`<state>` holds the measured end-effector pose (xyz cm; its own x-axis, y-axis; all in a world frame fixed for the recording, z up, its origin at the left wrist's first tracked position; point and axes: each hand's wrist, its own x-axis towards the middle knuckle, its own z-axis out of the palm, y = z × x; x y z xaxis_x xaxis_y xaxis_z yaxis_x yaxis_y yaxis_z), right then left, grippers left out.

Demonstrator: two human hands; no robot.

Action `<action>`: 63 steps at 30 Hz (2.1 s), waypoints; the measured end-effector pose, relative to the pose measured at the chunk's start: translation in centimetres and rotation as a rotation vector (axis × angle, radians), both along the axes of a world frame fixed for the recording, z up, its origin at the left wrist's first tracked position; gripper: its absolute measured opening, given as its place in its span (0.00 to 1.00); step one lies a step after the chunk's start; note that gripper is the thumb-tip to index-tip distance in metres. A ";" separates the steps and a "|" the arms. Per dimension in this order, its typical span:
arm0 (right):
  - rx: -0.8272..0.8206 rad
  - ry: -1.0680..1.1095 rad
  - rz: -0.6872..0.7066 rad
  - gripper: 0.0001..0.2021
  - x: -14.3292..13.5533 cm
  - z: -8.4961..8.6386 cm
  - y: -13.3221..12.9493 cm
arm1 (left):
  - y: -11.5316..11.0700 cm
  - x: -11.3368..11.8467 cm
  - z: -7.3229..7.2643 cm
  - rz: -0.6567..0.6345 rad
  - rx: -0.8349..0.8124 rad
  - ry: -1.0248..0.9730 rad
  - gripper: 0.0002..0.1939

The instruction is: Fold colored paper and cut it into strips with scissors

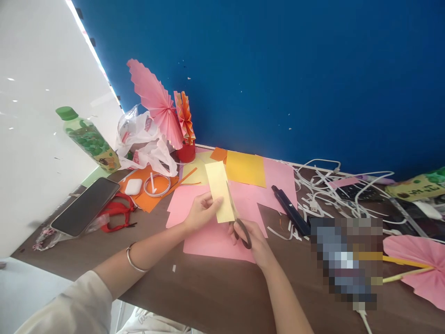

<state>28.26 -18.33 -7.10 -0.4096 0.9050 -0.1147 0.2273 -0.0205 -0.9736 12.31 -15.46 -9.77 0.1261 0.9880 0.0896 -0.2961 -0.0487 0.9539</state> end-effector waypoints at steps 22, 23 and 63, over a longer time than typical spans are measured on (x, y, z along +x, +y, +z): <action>-0.015 -0.046 -0.038 0.21 -0.1 -0.1 0.0 | 0.0 0.0 0.0 0.017 0.010 0.030 0.19; -0.012 -0.046 -0.041 0.21 -0.1 -0.1 0.0 | 0.0 0.0 0.0 0.019 0.006 0.029 0.19; 0.016 0.035 0.021 0.18 0.4 -0.8 0.3 | -0.2 0.0 0.0 -0.056 0.032 -0.001 0.19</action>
<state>28.62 -18.08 -7.86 -0.4323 0.8977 -0.0856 0.1934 -0.0004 -0.9811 12.33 -15.65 -9.78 0.1807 0.9761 0.1208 -0.2997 -0.0623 0.9520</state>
